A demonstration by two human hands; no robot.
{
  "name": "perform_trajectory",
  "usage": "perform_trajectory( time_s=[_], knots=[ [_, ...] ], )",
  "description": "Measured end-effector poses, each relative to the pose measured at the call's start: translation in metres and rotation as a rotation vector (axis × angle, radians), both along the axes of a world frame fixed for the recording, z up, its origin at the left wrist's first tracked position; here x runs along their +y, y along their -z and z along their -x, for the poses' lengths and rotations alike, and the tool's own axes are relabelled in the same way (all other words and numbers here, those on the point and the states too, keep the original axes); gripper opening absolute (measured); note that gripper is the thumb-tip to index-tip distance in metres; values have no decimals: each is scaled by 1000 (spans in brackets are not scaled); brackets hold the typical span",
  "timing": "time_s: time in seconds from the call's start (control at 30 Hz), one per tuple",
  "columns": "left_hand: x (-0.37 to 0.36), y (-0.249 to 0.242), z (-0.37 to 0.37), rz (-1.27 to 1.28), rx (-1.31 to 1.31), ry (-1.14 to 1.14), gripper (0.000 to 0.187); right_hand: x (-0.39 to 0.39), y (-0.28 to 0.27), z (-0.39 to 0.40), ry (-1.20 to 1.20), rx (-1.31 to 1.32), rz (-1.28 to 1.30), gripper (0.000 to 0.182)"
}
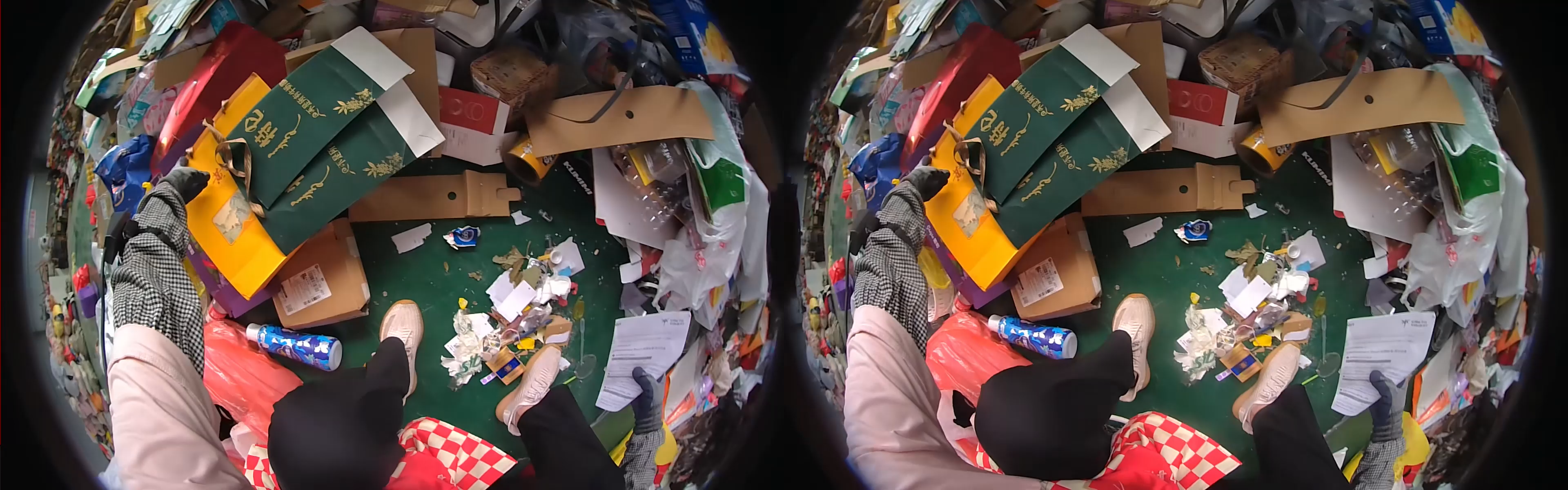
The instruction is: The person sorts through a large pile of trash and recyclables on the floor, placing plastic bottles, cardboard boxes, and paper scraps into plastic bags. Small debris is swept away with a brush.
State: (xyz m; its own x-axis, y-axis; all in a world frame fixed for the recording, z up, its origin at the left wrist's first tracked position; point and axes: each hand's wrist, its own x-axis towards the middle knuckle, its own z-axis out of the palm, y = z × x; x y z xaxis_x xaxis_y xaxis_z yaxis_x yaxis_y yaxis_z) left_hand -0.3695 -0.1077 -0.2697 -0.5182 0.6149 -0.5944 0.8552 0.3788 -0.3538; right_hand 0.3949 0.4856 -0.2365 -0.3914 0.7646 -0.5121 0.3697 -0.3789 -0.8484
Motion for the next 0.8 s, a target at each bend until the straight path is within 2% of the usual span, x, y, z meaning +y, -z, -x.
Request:
perform_trajectory(
  time_s=[0.07,0.17,0.23,0.33,0.43,0.5,0.53,0.57,0.6,0.63,0.67,0.7,0.73,0.77,0.8],
  knots=[
    [-15,0,1,-21,-34,-90,12,1,-17,21,-77,-23,-35,50],
    [-29,5,2,-217,149,-659,25,-8,-51,59,-196,-57,-78,47],
    [-35,6,12,-373,217,-910,35,-20,-74,73,-217,-73,-97,48],
    [-39,6,20,-539,246,-1098,51,-39,-97,77,-220,-101,-156,48],
    [-38,8,18,-740,299,-1161,68,-62,-120,88,-220,-104,-149,47],
    [-1,-39,-36,-957,48,-1294,53,-66,-127,90,-270,-201,-187,46],
    [4,-53,-56,-1083,76,-1182,42,-64,-127,90,-311,-240,-207,46],
    [2,-56,-69,-1167,253,-950,41,-62,-125,99,-366,-264,-230,46],
    [-5,-59,-78,-1344,258,-802,39,-73,-126,117,-310,-149,-221,45],
    [-14,-66,-83,-1333,449,-465,33,-82,-131,140,-330,-94,-275,45],
    [12,-109,-124,-1396,439,-392,29,-92,-139,162,-348,-42,-323,44],
    [19,-131,-147,-1476,403,-356,27,-102,-145,183,-360,12,-374,44],
    [24,-152,-168,-1429,430,-241,28,-110,-149,204,-328,61,-403,38],
    [30,-167,-188,-1428,401,-191,28,-115,-157,225,-393,112,-466,26],
    [30,-167,-204,-1461,313,-215,27,-133,-169,250,-431,221,-485,22]
  ],
)
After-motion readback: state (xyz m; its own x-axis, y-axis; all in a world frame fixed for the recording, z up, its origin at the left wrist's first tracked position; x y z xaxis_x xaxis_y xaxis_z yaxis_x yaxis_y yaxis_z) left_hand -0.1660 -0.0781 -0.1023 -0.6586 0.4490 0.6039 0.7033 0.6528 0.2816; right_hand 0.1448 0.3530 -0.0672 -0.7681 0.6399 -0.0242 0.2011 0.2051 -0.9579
